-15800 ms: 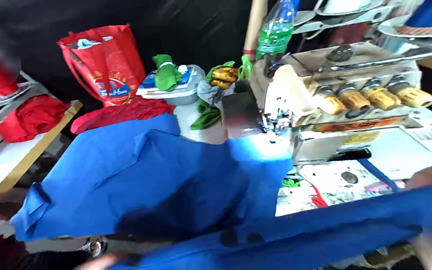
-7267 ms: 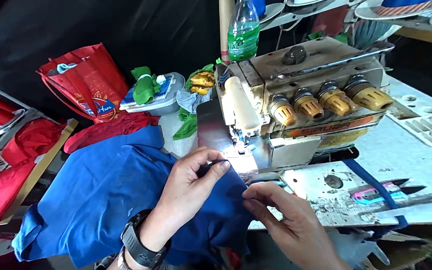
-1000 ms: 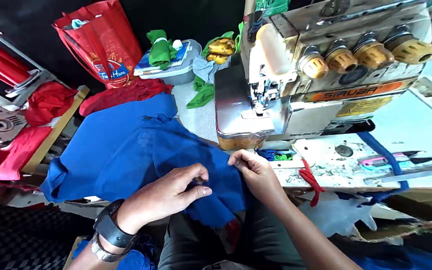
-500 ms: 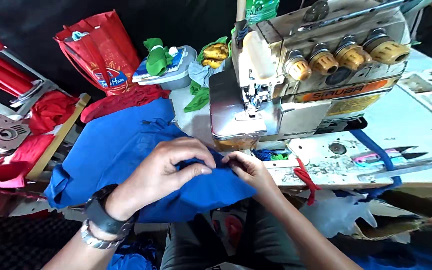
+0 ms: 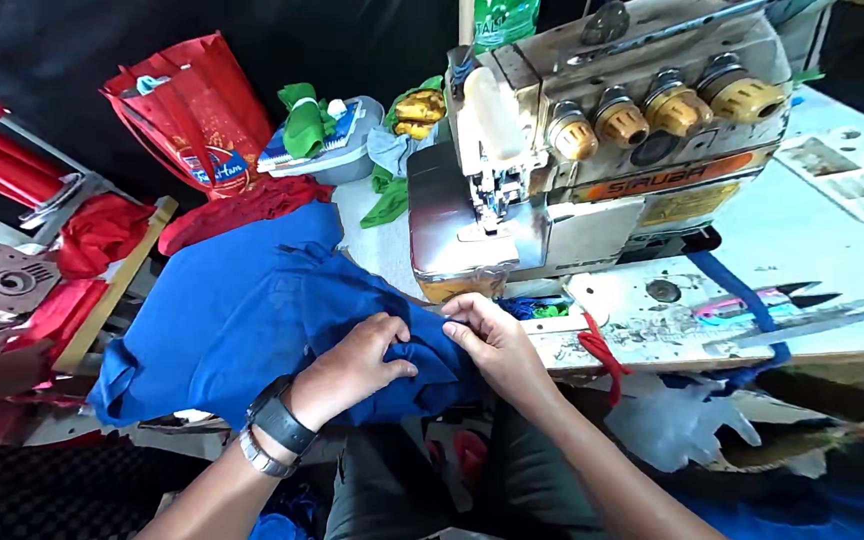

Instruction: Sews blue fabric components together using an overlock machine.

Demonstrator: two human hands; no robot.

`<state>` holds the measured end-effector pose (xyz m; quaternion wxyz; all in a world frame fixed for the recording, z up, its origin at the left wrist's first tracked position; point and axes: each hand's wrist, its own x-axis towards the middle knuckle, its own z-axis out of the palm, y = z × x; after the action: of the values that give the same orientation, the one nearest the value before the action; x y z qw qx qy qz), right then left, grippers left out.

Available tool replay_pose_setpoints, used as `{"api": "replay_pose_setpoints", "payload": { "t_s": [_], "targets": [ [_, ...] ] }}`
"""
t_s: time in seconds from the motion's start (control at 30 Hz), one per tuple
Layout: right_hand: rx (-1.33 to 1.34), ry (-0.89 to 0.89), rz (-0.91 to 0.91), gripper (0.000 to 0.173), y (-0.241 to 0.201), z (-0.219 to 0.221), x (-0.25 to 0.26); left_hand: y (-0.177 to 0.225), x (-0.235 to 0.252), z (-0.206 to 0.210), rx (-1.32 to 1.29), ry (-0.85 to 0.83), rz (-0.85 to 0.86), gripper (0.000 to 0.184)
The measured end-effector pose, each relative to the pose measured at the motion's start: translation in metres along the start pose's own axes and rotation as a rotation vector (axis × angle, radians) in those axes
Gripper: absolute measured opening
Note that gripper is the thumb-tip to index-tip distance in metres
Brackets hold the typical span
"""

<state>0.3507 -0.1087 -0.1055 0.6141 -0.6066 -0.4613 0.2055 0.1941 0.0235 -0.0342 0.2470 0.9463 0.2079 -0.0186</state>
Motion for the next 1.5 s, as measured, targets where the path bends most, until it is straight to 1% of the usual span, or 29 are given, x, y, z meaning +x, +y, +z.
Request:
{"api": "replay_pose_setpoints", "payload": {
  "t_s": [0.07,0.1,0.17,0.23,0.33,0.43,0.47,0.53,0.6,0.63,0.7,0.77,0.83,0.9,0.97,1.1,1.17,1.23,1.3,1.37,1.43,1.5],
  "targets": [
    [0.012,0.007,0.006,0.012,-0.001,0.000,0.000,0.005,-0.001,-0.009,0.035,-0.024,-0.027,0.023],
    [0.013,0.004,0.009,0.011,-0.001,-0.001,0.000,0.006,-0.001,-0.013,-0.015,-0.051,-0.026,0.020],
    [0.021,0.002,0.001,0.009,0.000,0.000,0.000,0.005,-0.002,-0.019,-0.269,-0.111,0.023,0.017],
    [0.048,0.006,-0.022,0.008,0.002,0.001,0.000,0.009,-0.004,-0.023,-0.529,-0.128,0.103,0.022],
    [0.039,-0.012,-0.034,0.010,0.003,-0.002,0.001,0.016,-0.006,-0.022,-0.721,-0.038,0.219,0.016],
    [0.032,-0.059,-0.035,0.013,0.005,-0.004,0.002,0.008,0.001,-0.013,-0.887,0.129,0.364,0.009],
    [0.035,-0.069,-0.029,0.014,0.006,-0.005,0.003,0.003,0.004,-0.010,-0.907,0.186,0.386,0.010],
    [0.033,-0.069,-0.010,0.014,0.005,-0.005,0.003,-0.008,0.010,-0.002,-0.820,0.249,0.360,0.014],
    [0.023,-0.069,0.015,0.015,0.003,-0.005,0.002,-0.019,0.008,0.007,-0.596,0.200,0.238,0.016],
    [0.019,-0.068,0.023,0.015,0.002,-0.005,0.002,-0.022,0.008,0.011,-0.533,0.162,0.176,0.017],
    [0.018,-0.066,0.027,0.016,0.001,-0.006,0.002,-0.022,0.007,0.013,-0.528,0.117,0.093,0.017],
    [0.020,-0.061,0.018,0.016,0.003,-0.005,0.002,-0.017,0.004,0.012,-0.555,0.119,0.026,0.012],
    [0.033,-0.051,0.011,0.017,0.004,-0.003,0.002,-0.014,0.005,0.013,-0.532,0.138,-0.010,0.015],
    [0.037,-0.047,0.019,0.016,0.004,-0.003,0.002,-0.015,0.007,0.016,-0.477,0.151,0.007,0.027],
    [0.034,-0.046,0.022,0.016,0.004,-0.004,0.002,-0.016,0.008,0.016,-0.355,0.153,0.057,0.031],
    [0.038,-0.042,0.024,0.016,0.004,-0.004,0.001,-0.021,0.009,0.020,-0.237,0.145,0.205,0.015],
    [0.038,-0.046,0.029,0.016,0.003,-0.004,0.002,-0.023,0.010,0.026,-0.199,0.198,0.269,0.010],
    [0.049,-0.060,0.024,0.017,0.004,-0.005,0.002,-0.022,0.010,0.026,-0.173,0.234,0.291,0.008],
    [0.082,-0.076,0.013,0.020,0.004,-0.006,0.002,-0.014,0.007,0.019,-0.192,0.245,0.314,0.008],
    [0.118,-0.089,-0.001,0.023,0.005,-0.007,0.003,0.002,0.002,0.007,-0.295,0.233,0.343,0.008],
    [0.148,-0.080,0.010,0.024,0.004,-0.006,0.003,0.020,-0.003,-0.004,-0.516,0.189,0.378,0.008],
    [0.172,-0.062,0.014,0.024,0.004,-0.005,0.003,0.031,-0.005,-0.005,-0.730,0.123,0.347,0.008]
  ]
}}
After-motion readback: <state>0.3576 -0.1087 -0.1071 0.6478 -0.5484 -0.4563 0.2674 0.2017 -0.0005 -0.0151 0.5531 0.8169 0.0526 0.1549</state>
